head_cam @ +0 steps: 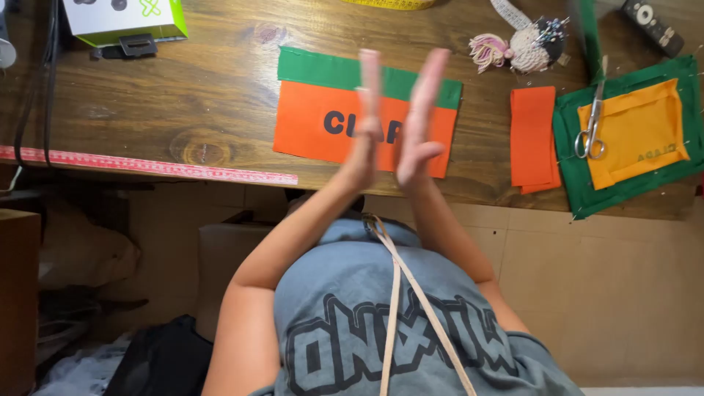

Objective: Measuring and pinning a name tag onto a fabric panel

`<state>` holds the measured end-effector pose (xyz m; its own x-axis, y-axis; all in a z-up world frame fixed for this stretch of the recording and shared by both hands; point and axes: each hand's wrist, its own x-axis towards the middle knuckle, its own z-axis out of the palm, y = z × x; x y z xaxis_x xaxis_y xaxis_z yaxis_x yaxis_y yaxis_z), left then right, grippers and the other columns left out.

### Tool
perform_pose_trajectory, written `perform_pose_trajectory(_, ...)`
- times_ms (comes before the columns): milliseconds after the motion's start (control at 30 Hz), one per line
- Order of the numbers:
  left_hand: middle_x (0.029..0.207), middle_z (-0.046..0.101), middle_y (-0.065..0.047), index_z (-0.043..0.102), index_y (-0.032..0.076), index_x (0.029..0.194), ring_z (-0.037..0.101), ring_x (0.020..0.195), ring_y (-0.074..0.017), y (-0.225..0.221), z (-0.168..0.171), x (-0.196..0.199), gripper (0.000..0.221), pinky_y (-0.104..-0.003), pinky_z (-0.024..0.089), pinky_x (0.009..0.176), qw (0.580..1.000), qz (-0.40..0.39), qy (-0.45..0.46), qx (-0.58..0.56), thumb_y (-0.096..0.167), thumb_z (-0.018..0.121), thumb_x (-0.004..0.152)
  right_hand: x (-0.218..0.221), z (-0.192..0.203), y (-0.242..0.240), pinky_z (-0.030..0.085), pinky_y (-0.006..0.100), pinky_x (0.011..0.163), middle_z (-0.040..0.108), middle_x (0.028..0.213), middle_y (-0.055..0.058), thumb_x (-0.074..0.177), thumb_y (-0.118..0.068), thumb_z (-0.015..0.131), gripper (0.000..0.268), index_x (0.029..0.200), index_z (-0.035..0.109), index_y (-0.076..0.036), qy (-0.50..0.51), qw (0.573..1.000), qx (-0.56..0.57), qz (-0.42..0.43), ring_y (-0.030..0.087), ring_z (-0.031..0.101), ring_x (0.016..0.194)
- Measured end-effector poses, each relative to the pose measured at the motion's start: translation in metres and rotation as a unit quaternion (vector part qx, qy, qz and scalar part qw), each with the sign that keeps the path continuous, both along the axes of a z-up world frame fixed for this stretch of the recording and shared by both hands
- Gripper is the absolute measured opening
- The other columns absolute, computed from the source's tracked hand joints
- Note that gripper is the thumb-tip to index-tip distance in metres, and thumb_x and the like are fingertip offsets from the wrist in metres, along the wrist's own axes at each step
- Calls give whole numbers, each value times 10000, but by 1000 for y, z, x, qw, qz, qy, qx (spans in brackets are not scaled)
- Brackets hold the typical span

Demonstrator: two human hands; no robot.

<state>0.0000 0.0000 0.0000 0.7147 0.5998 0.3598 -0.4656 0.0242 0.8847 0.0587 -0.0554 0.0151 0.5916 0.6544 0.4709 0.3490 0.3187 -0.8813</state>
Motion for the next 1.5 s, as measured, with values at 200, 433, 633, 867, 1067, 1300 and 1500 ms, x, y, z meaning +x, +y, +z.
perform_pose_trajectory(200,1758,184,-94,144,297,1693,270,1586,-253,54,10,-17,1149,-415,381,1186,772,-221,-203,-560,762,593,744,26,39,6,265,461,1258,78,1790,101,674,-829,435,1254,1665,162,-109,642,711,210,194,256,194,1604)
perform_pose_trajectory(433,1772,66,-65,195,332,1672,84,1614,-375,117,-34,-64,1090,-661,406,1146,525,-218,-337,-750,781,654,792,28,-19,10,321,530,1253,-10,1714,263,794,-680,603,1285,1668,-129,-87,751,498,390,192,388,80,1589)
perform_pose_trajectory(633,1460,597,-122,771,92,1030,571,1365,-390,168,-32,-63,288,-635,373,1175,832,152,133,517,-108,580,950,-3,-23,24,-119,703,1219,97,1710,155,1183,-396,459,537,1554,629,-47,-350,839,-374,-180,373,-36,1589)
perform_pose_trajectory(867,1092,633,-7,799,212,1123,497,1067,-318,264,-100,-44,399,-491,407,893,833,44,236,498,320,958,773,-8,-61,39,-160,761,1155,-116,1722,111,1065,-721,296,859,1719,158,-181,-238,772,-572,-143,367,-155,1586)
perform_pose_trajectory(1067,970,665,90,847,240,990,549,952,-252,278,-106,-25,156,-435,378,817,824,-5,150,546,345,913,896,-7,-56,50,-119,765,1162,-83,1732,131,1046,-738,281,867,1703,79,-210,-240,735,-623,-119,396,-89,1603)
perform_pose_trajectory(1300,894,599,-43,605,90,895,540,892,-283,269,-73,-34,182,-412,381,798,830,25,90,549,79,768,977,-7,-58,51,-99,760,1183,-68,1739,109,1076,-708,366,836,1705,89,-234,-243,733,-621,-131,378,-75,1610)
perform_pose_trajectory(1500,946,615,-118,616,61,943,514,896,-311,284,-60,-84,130,-398,409,801,795,136,220,548,99,590,1063,-7,-58,51,-99,759,1184,-70,1738,107,1064,-727,320,845,1706,94,-227,-243,734,-622,-128,374,-86,1606)
